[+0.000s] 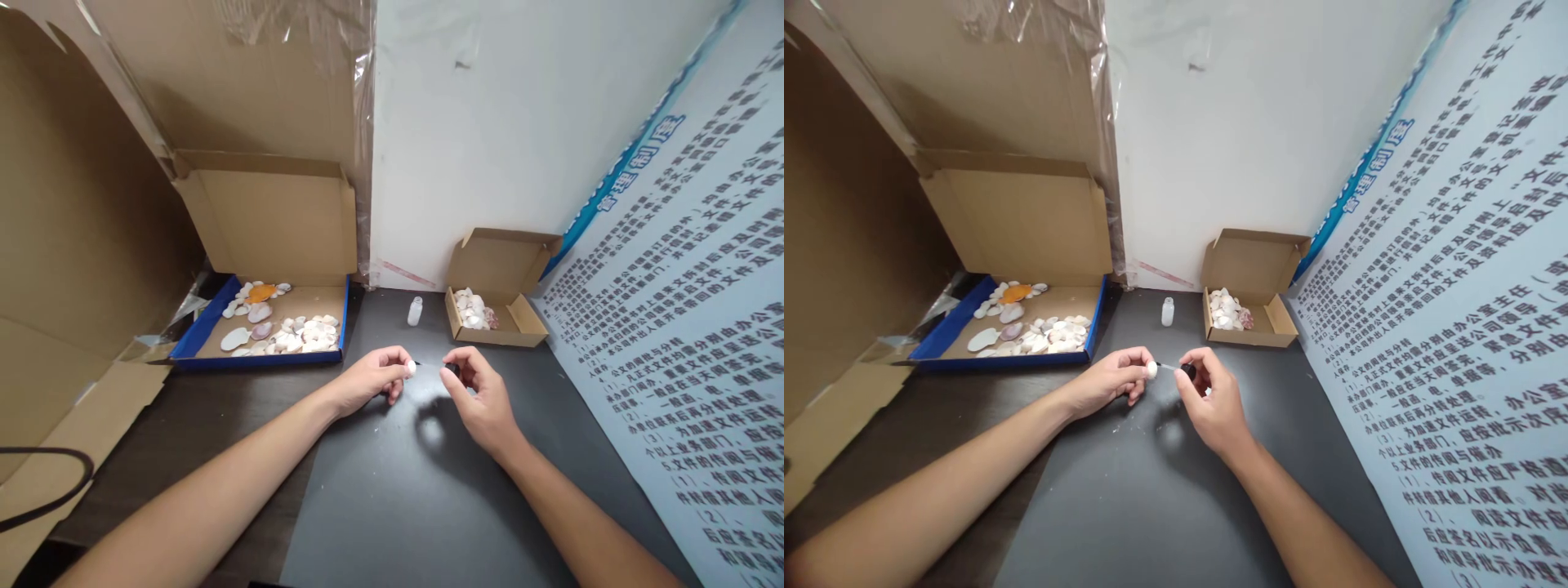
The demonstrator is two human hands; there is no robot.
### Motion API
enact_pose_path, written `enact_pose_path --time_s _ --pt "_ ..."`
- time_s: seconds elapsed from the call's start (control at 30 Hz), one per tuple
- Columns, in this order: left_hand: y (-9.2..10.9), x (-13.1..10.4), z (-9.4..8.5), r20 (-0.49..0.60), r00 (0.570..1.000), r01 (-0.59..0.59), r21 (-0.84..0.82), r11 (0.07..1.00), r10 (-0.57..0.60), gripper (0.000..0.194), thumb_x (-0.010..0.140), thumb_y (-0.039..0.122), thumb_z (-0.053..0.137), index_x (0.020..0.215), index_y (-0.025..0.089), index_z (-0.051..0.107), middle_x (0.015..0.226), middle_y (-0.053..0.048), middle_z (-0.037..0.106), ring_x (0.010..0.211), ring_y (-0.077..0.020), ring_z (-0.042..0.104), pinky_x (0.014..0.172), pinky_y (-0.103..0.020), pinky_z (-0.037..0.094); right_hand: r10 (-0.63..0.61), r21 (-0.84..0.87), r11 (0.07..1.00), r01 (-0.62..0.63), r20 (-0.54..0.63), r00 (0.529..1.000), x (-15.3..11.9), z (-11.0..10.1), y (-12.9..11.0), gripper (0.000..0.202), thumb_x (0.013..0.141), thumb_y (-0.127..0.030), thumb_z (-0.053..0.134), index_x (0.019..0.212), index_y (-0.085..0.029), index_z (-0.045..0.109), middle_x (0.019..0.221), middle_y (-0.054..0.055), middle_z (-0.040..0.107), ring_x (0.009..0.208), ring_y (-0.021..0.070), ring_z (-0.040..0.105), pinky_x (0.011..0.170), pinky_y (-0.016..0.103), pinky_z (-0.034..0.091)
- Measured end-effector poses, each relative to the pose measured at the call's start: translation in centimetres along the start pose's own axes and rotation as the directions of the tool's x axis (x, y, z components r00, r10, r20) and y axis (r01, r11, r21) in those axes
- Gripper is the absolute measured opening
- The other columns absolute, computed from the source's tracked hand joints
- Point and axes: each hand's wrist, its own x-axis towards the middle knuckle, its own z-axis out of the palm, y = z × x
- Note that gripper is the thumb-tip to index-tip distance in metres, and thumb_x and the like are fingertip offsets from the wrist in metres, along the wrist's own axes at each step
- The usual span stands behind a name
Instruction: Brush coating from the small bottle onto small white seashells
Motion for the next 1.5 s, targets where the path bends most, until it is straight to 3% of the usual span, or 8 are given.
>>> enact_pose_path --time_s 0.57,0.7,1.1,1.5 --pt "0.32 -0.07 -0.01 -0.018 1.000 0.015 -0.090 0.996 -0.017 0.015 0.076 0.027 0.065 0.081 0.016 0.056 0.066 0.003 0.053 0.049 -0.0067 0.048 0.048 -0.020 0.041 0.024 0.058 0.998 -0.026 0.035 0.999 0.21 -0.03 -0.08 0.010 0.088 -0.030 0.053 0.092 -0.021 0.055 0.065 -0.005 0.046 0.054 0.0118 0.042 0.053 0.025 0.036" --pt "0.42 -0.10 0.06 -0.021 1.000 0.021 -0.086 0.996 -0.023 0.014 0.075 0.027 0.064 0.080 0.016 0.056 0.062 0.003 0.052 0.049 -0.0072 0.047 0.048 -0.020 0.041 0.031 0.014 0.999 -0.032 0.021 0.999 0.22 0.05 -0.16 0.011 0.083 -0.028 0.059 0.090 -0.021 0.055 0.063 -0.005 0.045 0.053 0.0119 0.041 0.051 0.025 0.036" --pt "0.41 -0.11 0.07 -0.032 0.999 0.009 -0.095 0.995 -0.012 0.014 0.076 0.027 0.064 0.079 0.016 0.056 0.064 0.003 0.053 0.049 -0.0072 0.047 0.047 -0.021 0.040 0.050 0.119 0.991 -0.056 0.052 0.997 0.18 0.08 0.00 0.014 0.087 -0.031 0.056 0.096 -0.021 0.051 0.066 -0.006 0.044 0.053 0.0114 0.042 0.051 0.025 0.037" --pt "0.61 -0.28 0.23 -0.043 0.999 0.028 -0.092 0.995 -0.032 0.014 0.076 0.027 0.065 0.080 0.017 0.055 0.061 0.004 0.051 0.050 -0.0075 0.046 0.049 -0.021 0.040 0.040 0.049 0.998 -0.043 0.054 0.998 0.16 0.15 -0.31 0.013 0.084 -0.029 0.059 0.093 -0.021 0.053 0.065 -0.005 0.045 0.055 0.0121 0.043 0.053 0.025 0.038"
